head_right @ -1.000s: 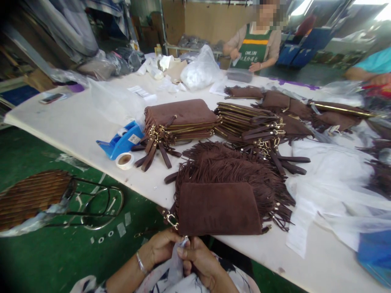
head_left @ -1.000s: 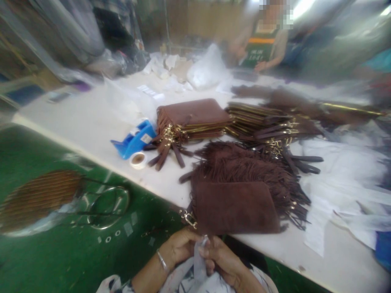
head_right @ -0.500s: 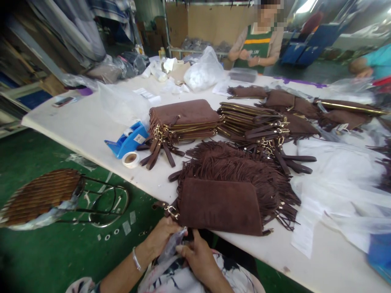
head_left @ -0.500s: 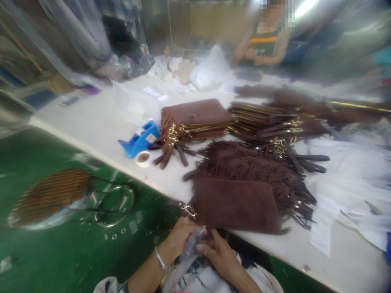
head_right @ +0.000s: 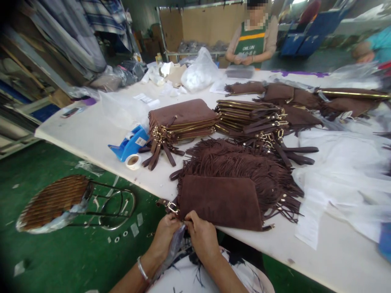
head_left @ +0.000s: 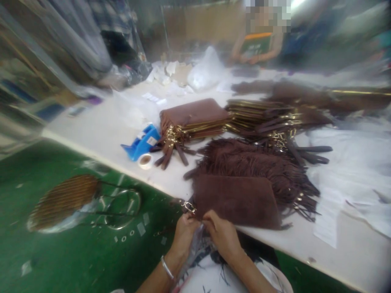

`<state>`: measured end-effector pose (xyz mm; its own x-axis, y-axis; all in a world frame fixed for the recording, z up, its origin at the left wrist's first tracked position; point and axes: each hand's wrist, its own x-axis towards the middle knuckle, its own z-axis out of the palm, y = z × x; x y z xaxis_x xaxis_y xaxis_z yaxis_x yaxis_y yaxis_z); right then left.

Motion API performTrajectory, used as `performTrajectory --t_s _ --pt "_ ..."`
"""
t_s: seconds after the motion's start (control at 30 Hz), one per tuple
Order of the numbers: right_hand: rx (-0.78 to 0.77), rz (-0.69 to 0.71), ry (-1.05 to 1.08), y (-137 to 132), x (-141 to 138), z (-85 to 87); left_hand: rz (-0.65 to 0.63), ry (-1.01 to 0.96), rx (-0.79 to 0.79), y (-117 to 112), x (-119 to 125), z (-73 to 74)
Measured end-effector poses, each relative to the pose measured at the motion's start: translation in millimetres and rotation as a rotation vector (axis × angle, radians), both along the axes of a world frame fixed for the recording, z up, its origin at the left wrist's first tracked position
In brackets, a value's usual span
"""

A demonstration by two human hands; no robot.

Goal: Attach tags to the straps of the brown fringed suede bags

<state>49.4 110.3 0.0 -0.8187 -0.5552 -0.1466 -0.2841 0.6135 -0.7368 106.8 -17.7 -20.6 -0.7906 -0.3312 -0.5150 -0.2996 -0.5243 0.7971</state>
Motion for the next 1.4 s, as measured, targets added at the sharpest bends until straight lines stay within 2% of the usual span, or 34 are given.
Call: performTrajectory --t_s 0.17,0.33,0.4,0.5,0.6,0.67,0.73,0.83,0.93,1.07,1.23,1.3,1.4 --pt "0.123 0.025 0.175 -2 7 -8.7 0.096 -0.089 -0.156 6 1 -6.8" --pt "0.150 0.050 0.259 -6 11 -16.5 0.027 -0.131 -0.414 4 1 2.8" --pt "0.140 0.058 0.248 -7 10 -16.7 -0.019 -0.124 -0.449 3 3 7.9" --pt "0.084 0.061 0.172 -4 6 -11.3 -0.096 -0.073 -0.297 3 4 13.9" --pt "-0.039 0.066 0.035 6 -1 -0.6 -0.128 -0.033 -0.162 1 3 16.9" --pt "-0.109 -0.006 0.016 18 -8 5.3 -0.139 -0.031 -0.139 0 3 16.3" --pt "-0.135 -0.109 0.141 30 -17 6.7 -0.143 -0.018 -0.138 0 3 13.3" --pt "-0.052 -0.131 0.407 43 -29 -0.8 -0.138 0.016 -0.152 0 3 6.8" --pt "0.077 -0.083 0.529 48 -37 -14.3 -0.148 0.019 -0.158 0 3 2.6" --pt "0.127 -0.071 0.556 47 -41 -27.0 -0.143 -0.004 -0.119 -2 5 1.9" --pt "0.133 -0.092 0.532 46 -42 -28.6 -0.109 -0.118 -0.008 -6 13 2.0" --pt "0.133 -0.098 0.537 46 -42 -27.5 -0.135 -0.139 0.036 -6 17 1.8" --pt "0.124 -0.104 0.551 46 -42 -26.3 -0.245 -0.117 0.087 -5 22 1.0"
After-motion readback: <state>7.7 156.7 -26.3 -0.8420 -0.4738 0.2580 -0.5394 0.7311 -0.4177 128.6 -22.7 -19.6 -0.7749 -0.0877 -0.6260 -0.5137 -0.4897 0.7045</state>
